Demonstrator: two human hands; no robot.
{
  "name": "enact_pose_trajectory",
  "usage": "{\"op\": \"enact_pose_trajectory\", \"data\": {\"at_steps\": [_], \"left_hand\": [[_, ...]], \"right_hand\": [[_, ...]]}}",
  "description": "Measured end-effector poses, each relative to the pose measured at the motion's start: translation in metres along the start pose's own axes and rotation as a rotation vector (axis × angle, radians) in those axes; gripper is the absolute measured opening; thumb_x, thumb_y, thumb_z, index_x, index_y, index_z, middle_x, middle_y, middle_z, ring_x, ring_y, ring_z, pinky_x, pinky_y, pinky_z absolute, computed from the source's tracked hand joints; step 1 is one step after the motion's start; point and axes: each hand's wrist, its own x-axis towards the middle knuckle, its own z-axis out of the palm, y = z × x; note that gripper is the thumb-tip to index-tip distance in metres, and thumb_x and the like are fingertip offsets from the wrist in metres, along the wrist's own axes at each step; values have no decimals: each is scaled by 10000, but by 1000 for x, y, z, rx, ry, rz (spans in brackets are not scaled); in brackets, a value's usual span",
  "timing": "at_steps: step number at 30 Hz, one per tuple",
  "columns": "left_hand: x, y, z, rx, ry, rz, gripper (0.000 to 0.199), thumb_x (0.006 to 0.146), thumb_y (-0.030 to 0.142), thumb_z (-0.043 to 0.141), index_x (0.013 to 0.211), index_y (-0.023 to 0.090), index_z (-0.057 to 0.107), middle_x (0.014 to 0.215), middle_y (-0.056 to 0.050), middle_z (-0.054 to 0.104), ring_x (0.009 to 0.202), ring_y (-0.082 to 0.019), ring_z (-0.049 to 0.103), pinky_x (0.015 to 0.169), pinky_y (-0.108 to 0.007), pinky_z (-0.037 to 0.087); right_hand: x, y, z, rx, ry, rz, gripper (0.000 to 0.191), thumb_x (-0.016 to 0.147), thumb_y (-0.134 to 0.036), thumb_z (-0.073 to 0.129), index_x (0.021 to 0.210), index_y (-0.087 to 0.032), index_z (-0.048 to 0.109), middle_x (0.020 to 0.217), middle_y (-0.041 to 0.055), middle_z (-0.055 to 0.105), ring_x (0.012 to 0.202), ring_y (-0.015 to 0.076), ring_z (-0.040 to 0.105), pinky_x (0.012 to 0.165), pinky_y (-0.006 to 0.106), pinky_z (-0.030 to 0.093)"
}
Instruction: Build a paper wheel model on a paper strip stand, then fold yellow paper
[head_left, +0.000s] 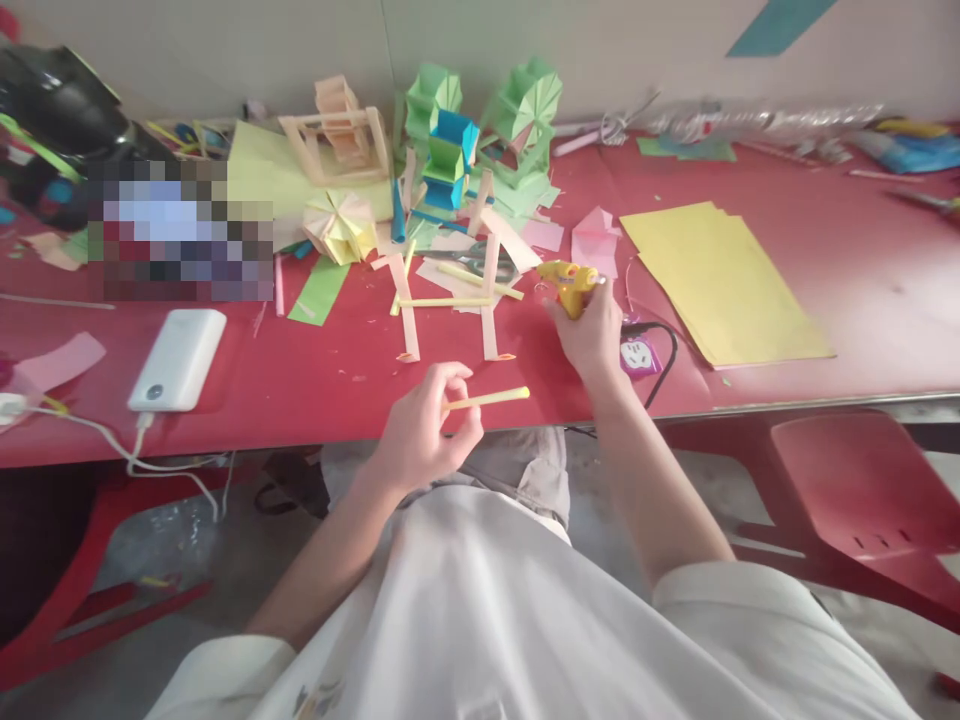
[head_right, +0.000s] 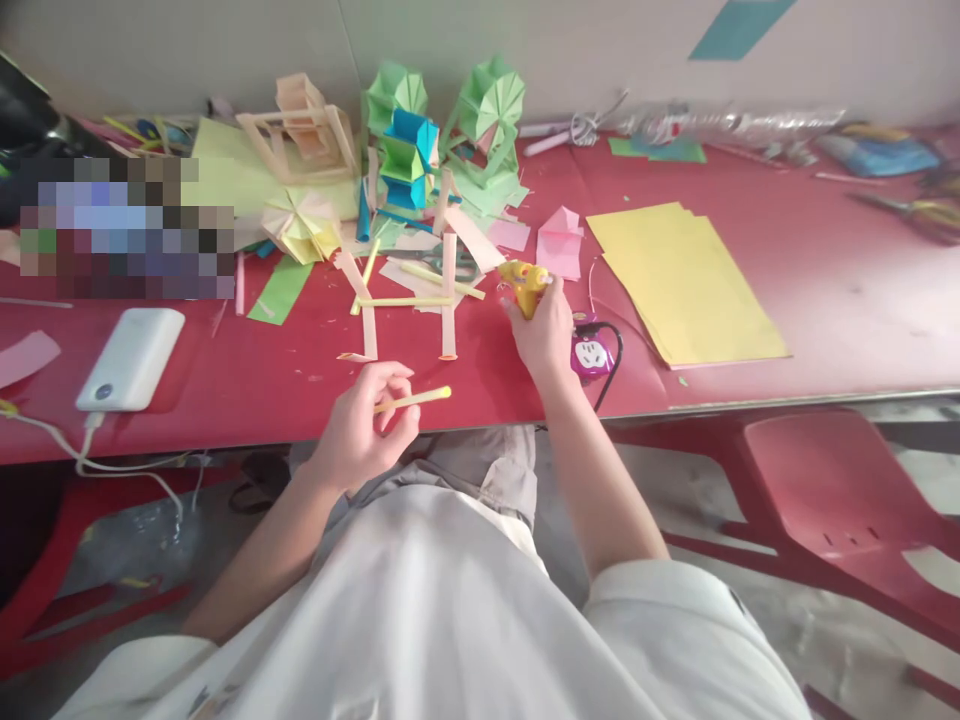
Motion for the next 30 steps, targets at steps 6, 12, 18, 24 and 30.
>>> {"op": "enact_pose_trajectory", "data": {"at_steps": [6, 12, 18, 24, 30], "left_hand": [[6, 22, -80, 171, -30, 147, 174, 991, 227, 475, 1074, 194, 625, 984, -74, 674, 857, -177, 650, 767, -293, 525], [67, -22, -104, 404, -5, 163, 225, 942, 318, 600, 1064, 227, 765, 881, -42, 746, 725, -177, 659, 635, -273, 485], [112, -60, -73, 265, -193, 82, 188, 893, 317, 666, 983, 217, 797, 913, -55, 777, 766, -199, 697, 684, -297, 521], [113, -59, -70, 129, -226, 48, 235, 897, 316, 657, 1082, 212, 758, 1019, -60, 759, 875, -197, 701, 794, -312, 554], [54, -62, -89, 0, 10, 70, 229, 883, 214, 616, 1100, 191, 683, 1025, -68, 693, 921, -191, 669, 834, -323, 558]], "right_hand": [[-12, -11, -10, 33, 260, -166, 651, 916, -476, 570, 1466, -212, 342, 1367, 210, 492, 1238, 332, 544, 906, 517, 523], [-23, -50, -31, 109, 90, -263, 452, 983, -523, 418, 1269, -225, 603, 1218, 169, 608, 1120, 310, 621, 856, 465, 546], [5, -82, -6, 459, -532, -503, 409, 890, -527, 655, 1163, -229, 716, 1217, 113, 700, 1063, 248, 665, 897, 387, 544], [19, -76, 20, 431, -650, -510, 274, 919, -428, 642, 1012, -208, 777, 963, 79, 768, 850, 221, 689, 773, 351, 542], [12, -61, 5, 370, -632, -502, 199, 921, -348, 644, 930, -207, 785, 904, 74, 699, 785, 193, 648, 719, 335, 526]]}}
